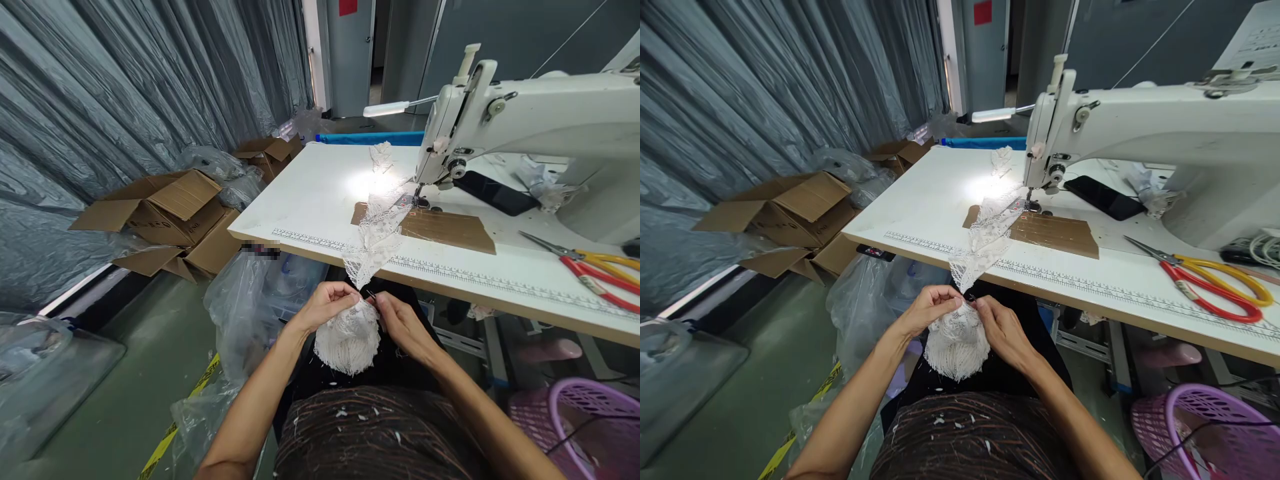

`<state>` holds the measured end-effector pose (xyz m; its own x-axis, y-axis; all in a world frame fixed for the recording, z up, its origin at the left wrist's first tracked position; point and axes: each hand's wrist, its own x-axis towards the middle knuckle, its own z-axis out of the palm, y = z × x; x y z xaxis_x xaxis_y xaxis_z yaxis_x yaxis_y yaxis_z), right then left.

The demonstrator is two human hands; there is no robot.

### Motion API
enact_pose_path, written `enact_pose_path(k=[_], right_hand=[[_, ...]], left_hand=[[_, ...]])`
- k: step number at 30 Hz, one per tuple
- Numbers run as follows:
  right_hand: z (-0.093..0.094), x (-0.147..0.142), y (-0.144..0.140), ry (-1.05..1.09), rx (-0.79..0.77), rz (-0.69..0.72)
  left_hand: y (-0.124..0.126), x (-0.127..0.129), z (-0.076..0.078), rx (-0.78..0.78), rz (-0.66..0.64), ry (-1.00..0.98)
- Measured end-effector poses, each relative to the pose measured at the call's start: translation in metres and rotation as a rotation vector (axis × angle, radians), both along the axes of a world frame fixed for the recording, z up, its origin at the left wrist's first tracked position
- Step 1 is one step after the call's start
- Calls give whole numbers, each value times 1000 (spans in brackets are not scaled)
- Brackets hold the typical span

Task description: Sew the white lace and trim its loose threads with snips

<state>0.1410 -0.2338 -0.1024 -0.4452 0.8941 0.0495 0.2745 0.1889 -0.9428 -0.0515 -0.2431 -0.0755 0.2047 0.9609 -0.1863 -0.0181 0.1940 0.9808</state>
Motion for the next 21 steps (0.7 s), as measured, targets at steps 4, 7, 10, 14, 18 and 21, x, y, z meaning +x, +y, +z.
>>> enact_pose_path(k=[4, 7, 10, 14, 18, 21], right_hand=[[0, -4, 12, -102, 86, 54], [1, -11, 19, -150, 155, 104], [2, -16, 21, -193, 207, 52], [3, -15, 17, -194, 217, 10], [5, -14, 14, -227, 255, 36], [7, -15, 13, -268, 272, -10]], left_hand=[[-1, -2, 1, 24, 32, 29], [0, -3, 0, 33, 44, 31], [0, -3, -1, 39, 52, 32], [2, -3, -2, 52, 61, 14], [2, -3, -1, 30, 55, 1], [2, -2, 0, -6, 53, 12]])
